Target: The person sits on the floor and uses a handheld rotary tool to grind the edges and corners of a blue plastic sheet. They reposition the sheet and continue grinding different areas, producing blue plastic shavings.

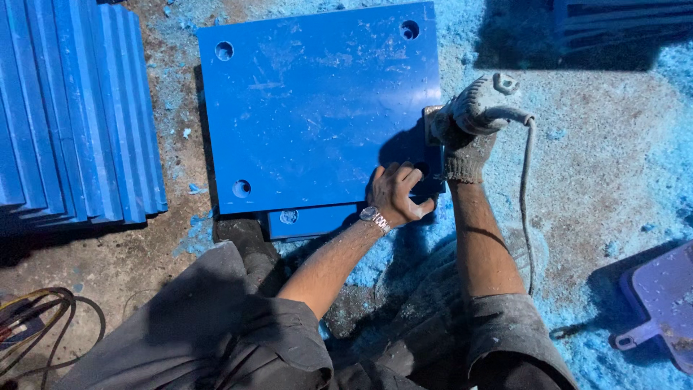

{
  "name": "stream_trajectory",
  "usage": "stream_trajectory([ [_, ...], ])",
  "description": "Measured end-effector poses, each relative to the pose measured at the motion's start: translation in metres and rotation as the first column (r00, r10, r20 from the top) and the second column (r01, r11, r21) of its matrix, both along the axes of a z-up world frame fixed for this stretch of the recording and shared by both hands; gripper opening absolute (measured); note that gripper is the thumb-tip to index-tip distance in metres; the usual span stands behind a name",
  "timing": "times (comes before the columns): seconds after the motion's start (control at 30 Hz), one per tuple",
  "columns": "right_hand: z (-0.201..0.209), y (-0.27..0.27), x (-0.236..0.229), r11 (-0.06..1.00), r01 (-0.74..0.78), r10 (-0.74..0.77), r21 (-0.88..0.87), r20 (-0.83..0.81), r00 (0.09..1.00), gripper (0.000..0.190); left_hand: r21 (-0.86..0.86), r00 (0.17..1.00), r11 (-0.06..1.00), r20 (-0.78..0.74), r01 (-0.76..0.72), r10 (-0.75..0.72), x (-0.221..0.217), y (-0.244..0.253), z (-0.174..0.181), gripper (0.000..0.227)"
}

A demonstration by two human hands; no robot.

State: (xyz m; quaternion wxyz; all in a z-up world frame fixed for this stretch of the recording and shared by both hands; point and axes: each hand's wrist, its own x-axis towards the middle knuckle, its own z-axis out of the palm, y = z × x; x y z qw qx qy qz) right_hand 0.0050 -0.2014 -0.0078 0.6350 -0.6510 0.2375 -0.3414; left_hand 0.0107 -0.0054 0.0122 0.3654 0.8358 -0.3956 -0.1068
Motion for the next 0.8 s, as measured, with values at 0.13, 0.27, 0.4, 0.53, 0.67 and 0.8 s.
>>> stream_trajectory([
  [0.13,-0.001,-0.001,0.005,0.943,-0.091,0.009,0.32,0.249,0.968,0.014,0.018,1.0,1.0,0.003,0.008,-0.008,0.0,0.001,-0.001,0.049],
  [0.27,-0.009,-0.008,0.008,0.992,0.031,-0.031,0.119,-0.005,1.0,0.013,0.021,1.0,1.0,0.013,0.013,-0.013,0.001,0.001,-0.003,0.051],
  [0.4,-0.019,-0.017,0.006,0.826,-0.026,-0.251,-0.563,-0.408,0.878,0.021,-0.021,0.999,1.0,0.042,0.013,-0.012,0.001,0.0,-0.003,0.051],
  [0.53,-0.023,-0.019,0.007,0.839,0.025,-0.266,-0.543,-0.37,0.89,0.028,-0.008,0.999,1.0,0.045,-0.002,0.002,0.0,0.0,-0.002,0.049],
  [0.67,-0.019,-0.016,0.011,0.855,0.053,-0.203,-0.516,-0.239,0.95,0.035,-0.006,0.999,1.0,0.042,0.007,-0.006,0.001,0.001,-0.001,0.049],
  [0.8,-0.017,-0.019,0.016,0.976,0.026,-0.05,-0.216,-0.104,0.993,0.028,-0.057,0.996,0.998,0.084,0.004,0.001,0.001,-0.001,-0.002,0.051],
])
